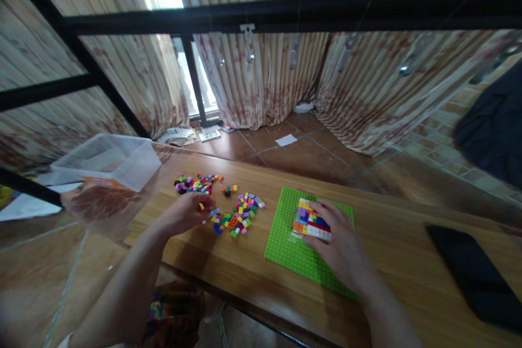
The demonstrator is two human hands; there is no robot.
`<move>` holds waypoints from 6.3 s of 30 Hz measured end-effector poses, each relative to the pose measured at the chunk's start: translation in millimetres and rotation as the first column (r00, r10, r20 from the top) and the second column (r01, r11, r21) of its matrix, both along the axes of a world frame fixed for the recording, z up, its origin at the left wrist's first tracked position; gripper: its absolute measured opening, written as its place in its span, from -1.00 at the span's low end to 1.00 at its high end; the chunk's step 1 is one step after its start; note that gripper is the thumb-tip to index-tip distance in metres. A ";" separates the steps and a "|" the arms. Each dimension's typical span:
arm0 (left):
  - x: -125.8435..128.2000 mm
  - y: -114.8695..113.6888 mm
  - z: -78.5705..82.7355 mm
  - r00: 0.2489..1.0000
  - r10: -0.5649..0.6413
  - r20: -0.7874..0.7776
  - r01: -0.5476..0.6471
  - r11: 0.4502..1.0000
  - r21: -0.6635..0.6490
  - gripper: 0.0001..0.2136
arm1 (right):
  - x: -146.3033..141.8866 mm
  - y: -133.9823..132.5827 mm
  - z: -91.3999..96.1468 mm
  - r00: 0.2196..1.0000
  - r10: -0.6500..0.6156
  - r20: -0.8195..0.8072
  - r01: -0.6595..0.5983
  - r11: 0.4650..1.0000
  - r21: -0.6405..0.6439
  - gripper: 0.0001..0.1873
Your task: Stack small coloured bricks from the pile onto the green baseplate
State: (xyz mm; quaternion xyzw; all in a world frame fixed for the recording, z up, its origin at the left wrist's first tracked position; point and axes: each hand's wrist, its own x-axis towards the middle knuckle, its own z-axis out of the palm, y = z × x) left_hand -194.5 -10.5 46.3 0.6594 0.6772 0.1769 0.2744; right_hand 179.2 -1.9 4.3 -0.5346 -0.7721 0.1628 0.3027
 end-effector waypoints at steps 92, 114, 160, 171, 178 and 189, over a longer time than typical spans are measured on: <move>180.8 13.8 -25.1 0.593 0.096 0.799 -0.023 0.995 -0.102 -0.85 | -37.0 -16.2 29.1 0.948 -0.202 -0.245 0.218 0.975 0.043 -0.77; 185.6 13.2 -17.8 0.423 0.219 0.880 -0.009 0.971 -0.237 -0.81 | -47.5 -6.1 6.7 0.778 -0.450 -0.438 0.335 0.887 -0.316 -0.30; 21.7 22.9 3.2 0.913 0.250 -0.322 -0.263 0.965 0.003 -0.66 | -36.6 -8.6 13.7 0.829 -0.448 -0.335 0.318 0.870 -0.377 -0.35; 45.4 23.6 -5.4 0.999 -0.025 0.034 0.022 0.996 0.086 -0.90 | -37.6 -8.6 16.9 0.835 -0.463 -0.298 0.346 0.862 -0.370 -0.33; 55.8 42.0 -2.0 0.942 0.195 -0.275 -0.132 0.963 0.233 -0.68 | -35.8 -9.4 16.6 0.848 -0.439 -0.298 0.325 0.874 -0.361 -0.33; 61.0 42.4 0.8 0.897 0.012 -0.442 -0.016 1.000 -0.006 -0.75 | -33.3 -7.9 10.0 0.858 -0.423 -0.291 0.294 0.870 -0.397 -0.33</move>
